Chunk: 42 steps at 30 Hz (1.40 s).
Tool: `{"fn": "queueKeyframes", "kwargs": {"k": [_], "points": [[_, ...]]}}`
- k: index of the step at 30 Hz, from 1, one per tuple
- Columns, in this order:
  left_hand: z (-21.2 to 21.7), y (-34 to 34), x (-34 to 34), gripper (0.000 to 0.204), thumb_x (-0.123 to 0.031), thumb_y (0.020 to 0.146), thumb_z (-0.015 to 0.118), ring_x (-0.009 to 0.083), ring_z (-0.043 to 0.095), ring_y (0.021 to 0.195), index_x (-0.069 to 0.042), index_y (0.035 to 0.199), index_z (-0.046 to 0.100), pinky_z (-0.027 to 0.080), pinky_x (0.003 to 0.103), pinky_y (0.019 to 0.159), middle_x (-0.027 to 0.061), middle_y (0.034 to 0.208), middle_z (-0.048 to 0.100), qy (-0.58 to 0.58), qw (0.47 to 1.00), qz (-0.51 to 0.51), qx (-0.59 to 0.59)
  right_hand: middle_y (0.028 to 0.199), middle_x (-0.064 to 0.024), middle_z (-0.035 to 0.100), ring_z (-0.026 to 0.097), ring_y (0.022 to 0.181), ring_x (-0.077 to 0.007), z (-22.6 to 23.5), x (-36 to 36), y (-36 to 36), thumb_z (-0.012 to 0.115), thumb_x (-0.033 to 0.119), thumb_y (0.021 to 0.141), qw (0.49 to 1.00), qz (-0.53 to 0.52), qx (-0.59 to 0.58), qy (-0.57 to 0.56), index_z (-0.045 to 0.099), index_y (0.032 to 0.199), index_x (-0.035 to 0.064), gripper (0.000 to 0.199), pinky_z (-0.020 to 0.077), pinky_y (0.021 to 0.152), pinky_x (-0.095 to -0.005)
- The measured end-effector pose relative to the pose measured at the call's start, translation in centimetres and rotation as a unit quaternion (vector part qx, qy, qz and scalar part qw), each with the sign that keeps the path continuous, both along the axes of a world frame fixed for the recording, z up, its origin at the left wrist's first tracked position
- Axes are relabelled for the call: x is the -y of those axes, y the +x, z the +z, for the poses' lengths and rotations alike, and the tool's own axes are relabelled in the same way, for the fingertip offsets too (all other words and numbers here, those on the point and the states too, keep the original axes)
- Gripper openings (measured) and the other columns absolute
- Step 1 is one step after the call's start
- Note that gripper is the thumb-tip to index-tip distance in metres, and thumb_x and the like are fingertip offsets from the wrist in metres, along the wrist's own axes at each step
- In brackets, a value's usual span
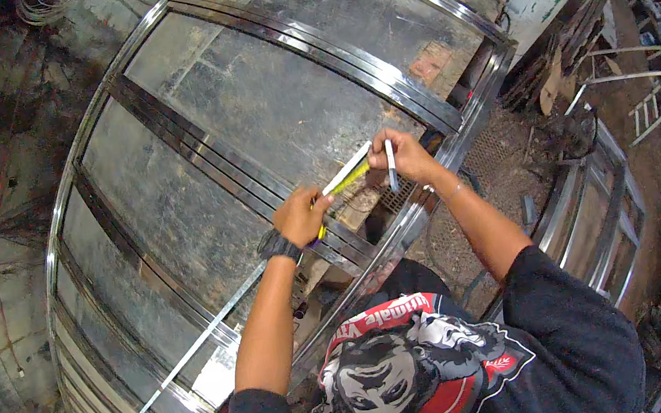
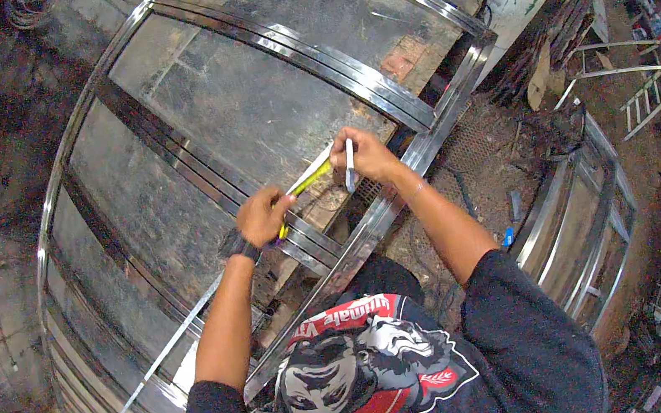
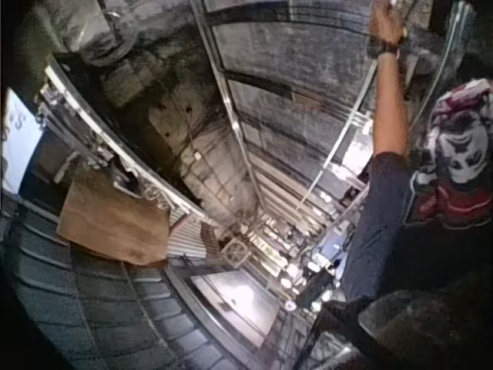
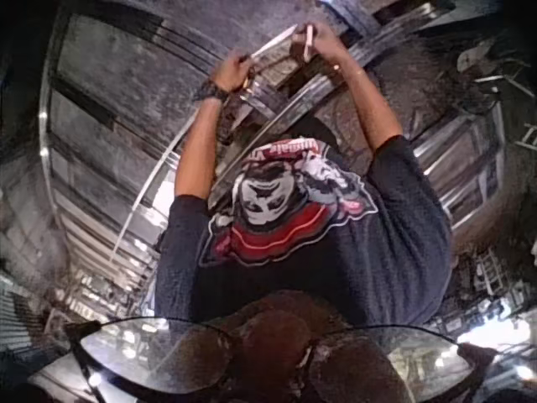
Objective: The person measures a metal frame with a tape measure and marks it with a marker. They reposition the tape measure multiple times to take several measurements along the frame's length.
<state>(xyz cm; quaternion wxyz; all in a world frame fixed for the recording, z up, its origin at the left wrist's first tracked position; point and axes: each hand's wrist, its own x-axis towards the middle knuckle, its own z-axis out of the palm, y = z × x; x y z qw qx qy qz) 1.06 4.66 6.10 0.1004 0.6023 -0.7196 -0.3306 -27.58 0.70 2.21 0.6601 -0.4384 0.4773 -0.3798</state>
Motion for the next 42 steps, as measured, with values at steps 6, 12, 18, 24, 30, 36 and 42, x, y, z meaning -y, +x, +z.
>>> {"fn": "queueKeyframes", "kwargs": {"k": [6,12,18,24,30,36,42], "points": [[-4.2,-6.6,3.8,0.026,-0.034,0.099,0.066,0.0424,0.07,0.095,-0.009,0.104,0.071,0.054,0.054,0.079,0.0179,0.103,0.072,-0.077,0.992,0.061,0.084,0.093,-0.0041,0.07,0.065,0.088,-0.0136,-7.6,5.4,-0.7,0.078,-0.003,0.087,0.965,-0.089,-0.17,-0.181,0.06,0.091,0.0043,0.019,0.0534,0.081,-0.0294],[-4.0,-7.2,3.9,0.024,-0.031,0.099,0.066,0.0434,0.069,0.098,-0.01,0.108,0.075,0.054,0.053,0.083,0.0191,0.112,0.072,-0.025,0.994,0.067,0.079,0.085,-0.0086,0.07,0.066,0.081,-0.0176,-8.5,5.2,-0.8,0.072,0.001,0.089,0.954,-0.068,-0.212,-0.201,0.063,0.095,0.0033,0.011,0.0533,0.076,-0.0337],[-5.8,-4.5,3.9,0.028,-0.034,0.1,0.065,0.0432,0.07,0.097,-0.015,0.116,0.078,0.054,0.054,0.085,0.0211,0.106,0.071,-0.002,0.998,0.019,0.065,0.083,-0.0108,0.07,0.067,0.079,-0.0195,-6.5,5.2,-1.2,0.072,0.001,0.088,0.965,-0.003,-0.195,-0.177,0.063,0.095,0.0026,0.011,0.0531,0.074,-0.0354],[-4.4,-5.5,4.7,0.035,-0.041,0.103,0.06,0.0428,0.071,0.098,-0.011,0.111,0.078,0.054,0.054,0.084,0.0219,0.102,0.074,0.081,0.993,0.033,0.075,0.086,-0.0109,0.072,0.069,0.082,-0.0205,-6.5,5.2,-1.6,0.071,0.001,0.089,0.949,0.014,-0.243,-0.199,0.065,0.097,0.0035,0.011,0.0543,0.076,-0.0366],[-3.5,-6.4,4.4,0.035,-0.042,0.104,0.059,0.0432,0.072,0.093,-0.013,0.111,0.077,0.055,0.053,0.08,0.0212,0.098,0.075,0.057,0.996,0.033,0.062,0.087,-0.0104,0.073,0.071,0.084,-0.0195,-7.0,5.0,-1.8,0.073,0.003,0.089,0.968,0.011,-0.199,-0.155,0.067,0.096,0.0029,0.009,0.055,0.077,-0.0358],[-4.6,-6.8,4.3,0.035,-0.042,0.103,0.059,0.0432,0.072,0.088,-0.015,0.11,0.079,0.056,0.053,0.075,0.0212,0.091,0.075,0.044,0.996,0.026,0.074,0.094,-0.0063,0.073,0.066,0.09,-0.0131,-6.3,5.7,-2.4,0.076,0.007,0.093,0.969,0.052,-0.208,-0.125,0.07,0.107,0.0023,0.016,0.0547,0.082,-0.0326],[-5.7,-6.6,4.2,0.033,-0.04,0.103,0.059,0.044,0.072,0.086,-0.012,0.102,0.078,0.054,0.055,0.073,0.0217,0.087,0.073,0.044,0.996,0.032,0.073,0.098,-0.0077,0.074,0.067,0.087,-0.017,-6.4,4.7,-3.3,0.067,0.033,0.104,0.987,-0.08,-0.116,-0.078,0.07,0.124,0.0097,0.03,0.0545,0.081,-0.0338]]}}
